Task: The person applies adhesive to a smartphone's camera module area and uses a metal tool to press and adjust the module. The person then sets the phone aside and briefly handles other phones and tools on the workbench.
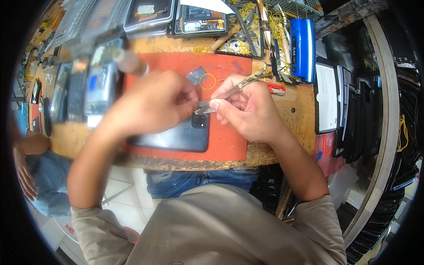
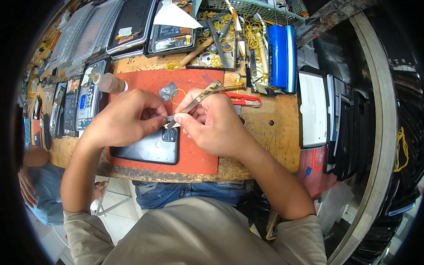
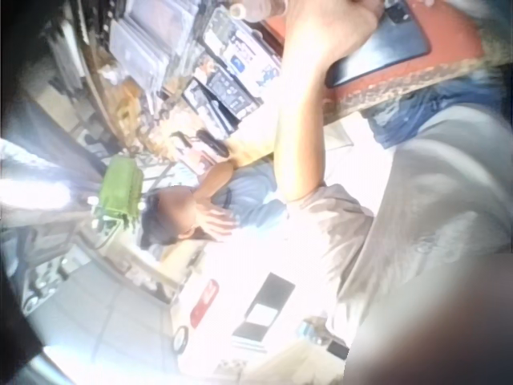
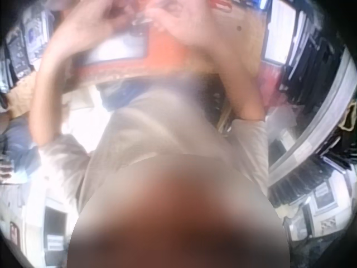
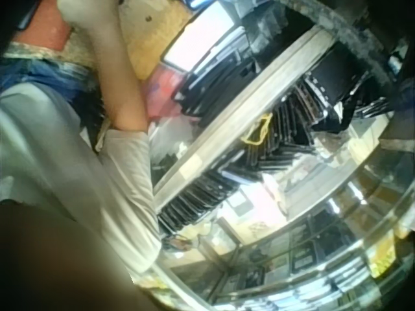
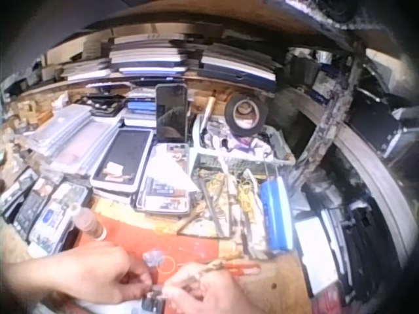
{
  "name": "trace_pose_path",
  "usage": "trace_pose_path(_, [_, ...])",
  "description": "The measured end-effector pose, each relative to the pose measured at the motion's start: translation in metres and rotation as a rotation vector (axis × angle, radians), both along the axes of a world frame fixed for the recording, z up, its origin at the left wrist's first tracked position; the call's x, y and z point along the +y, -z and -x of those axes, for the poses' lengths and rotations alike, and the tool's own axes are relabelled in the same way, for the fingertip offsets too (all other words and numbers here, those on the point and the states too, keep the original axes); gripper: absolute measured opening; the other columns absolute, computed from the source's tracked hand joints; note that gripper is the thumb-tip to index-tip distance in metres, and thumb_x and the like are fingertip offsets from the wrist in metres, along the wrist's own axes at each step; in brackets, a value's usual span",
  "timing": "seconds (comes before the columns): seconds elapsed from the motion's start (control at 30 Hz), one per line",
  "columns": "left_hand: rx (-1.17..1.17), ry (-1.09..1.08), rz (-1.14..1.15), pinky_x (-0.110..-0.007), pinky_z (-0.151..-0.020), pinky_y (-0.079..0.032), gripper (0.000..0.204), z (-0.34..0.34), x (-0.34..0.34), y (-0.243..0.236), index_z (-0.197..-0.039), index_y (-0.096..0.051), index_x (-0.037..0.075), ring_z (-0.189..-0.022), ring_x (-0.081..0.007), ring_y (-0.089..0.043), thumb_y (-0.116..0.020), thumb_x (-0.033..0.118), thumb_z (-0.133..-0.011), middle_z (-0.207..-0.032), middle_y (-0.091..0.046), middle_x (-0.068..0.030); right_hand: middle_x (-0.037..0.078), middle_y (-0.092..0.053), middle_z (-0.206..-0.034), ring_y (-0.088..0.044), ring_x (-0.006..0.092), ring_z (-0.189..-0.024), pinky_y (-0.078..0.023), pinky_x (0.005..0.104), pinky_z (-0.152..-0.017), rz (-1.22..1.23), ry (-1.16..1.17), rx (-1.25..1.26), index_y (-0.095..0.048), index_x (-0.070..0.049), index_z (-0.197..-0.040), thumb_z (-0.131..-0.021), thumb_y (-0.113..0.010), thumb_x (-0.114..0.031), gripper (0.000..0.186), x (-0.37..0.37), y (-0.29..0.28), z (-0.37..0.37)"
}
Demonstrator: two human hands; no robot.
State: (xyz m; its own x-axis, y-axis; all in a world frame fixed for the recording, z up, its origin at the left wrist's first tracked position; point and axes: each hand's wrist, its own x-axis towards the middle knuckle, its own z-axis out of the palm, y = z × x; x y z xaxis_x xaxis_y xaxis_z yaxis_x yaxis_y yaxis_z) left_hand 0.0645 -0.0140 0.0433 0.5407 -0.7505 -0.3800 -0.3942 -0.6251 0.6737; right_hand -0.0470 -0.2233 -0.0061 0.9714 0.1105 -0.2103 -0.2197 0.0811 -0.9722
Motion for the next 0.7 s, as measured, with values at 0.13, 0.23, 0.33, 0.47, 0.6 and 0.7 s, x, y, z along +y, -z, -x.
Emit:
trace_pose_path(0.13, [-0.009,-0.022,0.004,-0.038,-0.072,-0.057,0.012,0.003,0.0,0.0,-0.097,-0.077,-0.005,-0.075,-0.0206,-0.075,-0.077,0.007,-0.096,-0.082,-0.077,-0.0148,0.004,-0.073,-0.091,-0.071,0.007,-0.079,-0.061,0.0244,-0.066,0.016,-0.01,0.001,-0.067,0.001,-0.105,-0.105,-0.072,-0.003,0.006,-0.001,0.001,-0.001])
trace_pose_path(0.23, [0.001,-0.044,0.0,-0.038,-0.072,-0.057,0.012,0.004,0.0,0.0,-0.096,-0.077,-0.005,-0.074,-0.02,-0.074,-0.077,0.006,-0.096,-0.081,-0.077,-0.0143,0.004,-0.073,-0.091,-0.071,0.0068,-0.079,-0.061,0.0244,-0.066,0.027,-0.025,0.0,-0.068,0.001,-0.105,-0.105,-0.073,-0.004,0.007,-0.001,0.002,-0.002])
trace_pose_path(0.33, [-0.009,-0.069,0.003,-0.037,-0.072,-0.057,0.012,0.008,0.001,0.001,-0.096,-0.077,-0.006,-0.073,-0.0196,-0.073,-0.077,0.006,-0.096,-0.08,-0.076,-0.0143,0.003,-0.073,-0.091,-0.071,0.0066,-0.079,-0.061,0.0243,-0.066,0.031,-0.029,-0.005,-0.068,0.001,-0.106,-0.105,-0.074,-0.004,0.008,-0.002,0.003,-0.002])
trace_pose_path(0.47, [-0.047,-0.103,0.017,-0.037,-0.071,-0.057,0.012,0.013,0.001,0.002,-0.096,-0.077,-0.007,-0.072,-0.0193,-0.073,-0.077,0.006,-0.095,-0.08,-0.076,-0.0146,0.003,-0.072,-0.091,-0.07,0.0063,-0.079,-0.061,0.024,-0.066,0.013,-0.028,-0.029,-0.068,0.001,-0.106,-0.105,-0.074,-0.005,0.008,-0.002,0.003,-0.002])
trace_pose_path(0.6, [-0.085,-0.132,0.028,-0.037,-0.071,-0.057,0.014,0.017,0.003,0.002,-0.097,-0.078,-0.006,-0.072,-0.0191,-0.072,-0.075,0.007,-0.094,-0.079,-0.076,-0.0149,0.003,-0.073,-0.091,-0.071,0.0062,-0.079,-0.061,0.0238,-0.066,0.021,-0.022,-0.022,-0.069,0.001,-0.105,-0.105,-0.074,-0.004,0.008,0.0,0.003,-0.003])
trace_pose_path(0.7, [-0.163,-0.173,-0.011,-0.037,-0.071,-0.057,0.016,0.019,0.004,0.002,-0.098,-0.078,-0.006,-0.072,-0.0185,-0.072,-0.074,0.009,-0.094,-0.079,-0.076,-0.0153,0.003,-0.073,-0.09,-0.071,0.0062,-0.078,-0.061,0.0239,-0.066,0.023,-0.02,-0.014,-0.069,0.001,-0.106,-0.105,-0.074,-0.004,0.007,0.0,0.004,-0.003])
